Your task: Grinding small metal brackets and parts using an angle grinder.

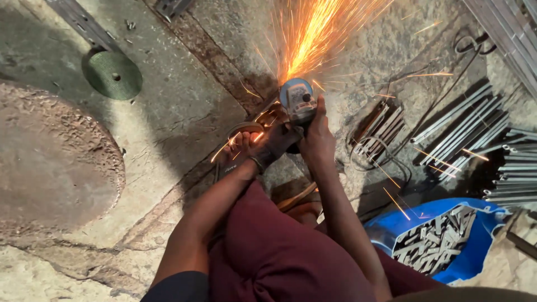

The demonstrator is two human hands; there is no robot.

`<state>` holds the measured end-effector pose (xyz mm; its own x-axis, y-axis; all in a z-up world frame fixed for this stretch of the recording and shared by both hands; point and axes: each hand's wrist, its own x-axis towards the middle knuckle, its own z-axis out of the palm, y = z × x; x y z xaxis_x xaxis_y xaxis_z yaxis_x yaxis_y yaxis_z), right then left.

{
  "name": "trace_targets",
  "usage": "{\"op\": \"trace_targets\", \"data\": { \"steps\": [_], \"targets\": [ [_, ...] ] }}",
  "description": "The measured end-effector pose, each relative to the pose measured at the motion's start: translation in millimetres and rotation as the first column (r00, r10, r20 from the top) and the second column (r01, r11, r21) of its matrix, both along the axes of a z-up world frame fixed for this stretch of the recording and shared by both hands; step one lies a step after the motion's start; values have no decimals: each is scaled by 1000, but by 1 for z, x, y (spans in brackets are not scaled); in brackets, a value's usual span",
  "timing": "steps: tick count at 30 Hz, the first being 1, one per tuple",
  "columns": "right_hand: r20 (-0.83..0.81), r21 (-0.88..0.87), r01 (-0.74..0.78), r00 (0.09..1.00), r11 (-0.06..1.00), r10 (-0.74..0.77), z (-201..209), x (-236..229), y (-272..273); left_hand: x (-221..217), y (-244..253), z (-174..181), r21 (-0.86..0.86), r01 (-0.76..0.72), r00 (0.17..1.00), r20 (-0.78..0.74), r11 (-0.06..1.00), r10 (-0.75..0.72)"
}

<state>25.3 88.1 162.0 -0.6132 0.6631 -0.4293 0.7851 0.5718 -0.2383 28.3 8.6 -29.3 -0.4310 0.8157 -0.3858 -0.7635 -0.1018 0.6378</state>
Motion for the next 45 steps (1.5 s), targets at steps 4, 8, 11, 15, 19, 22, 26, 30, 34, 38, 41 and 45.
{"op": "trace_targets", "data": {
  "steps": [4,8,11,15,19,22,26,30,34,38,41,45],
  "targets": [
    [-125,28,-55,990,998,58,-1,2,-2,-22,-7,11,-109,179,942,-269,978,-202],
    [-83,-14,14,996,1000,-15,0,4,-5,-14,-7,7,-136,165,949,-248,977,-195],
    [-109,-21,38,993,999,-40,-13,15,0,-30,-11,31,-224,211,893,-352,952,-281],
    [-39,-59,87,995,994,-89,0,4,-5,-27,-7,26,-384,224,810,-438,896,-391],
    [-74,-35,28,997,999,-31,-1,3,-4,-10,-4,-4,-3,82,957,-277,997,-80],
    [-46,-58,63,997,996,-66,2,1,-7,-29,-12,24,-65,189,960,-200,980,-199],
    [-109,-19,23,994,1000,-25,-5,8,-4,-27,-9,23,-321,241,891,-302,916,-340],
    [-51,-32,38,998,999,-39,8,-3,-7,27,4,-99,37,-13,75,-996,999,37],
    [31,-13,28,999,1000,-27,12,-6,-11,-7,-8,-11,-94,131,971,-191,987,-146],
    [-79,25,15,997,1000,-13,-9,10,-5,-27,-10,21,-264,225,896,-323,938,-306],
    [-113,48,-3,994,999,8,-22,19,0,-16,-6,4,-206,233,895,-337,950,-293],
    [-22,18,15,1000,1000,-15,-5,1,-4,-33,-14,27,-309,262,875,-325,914,-360]
  ]
}}
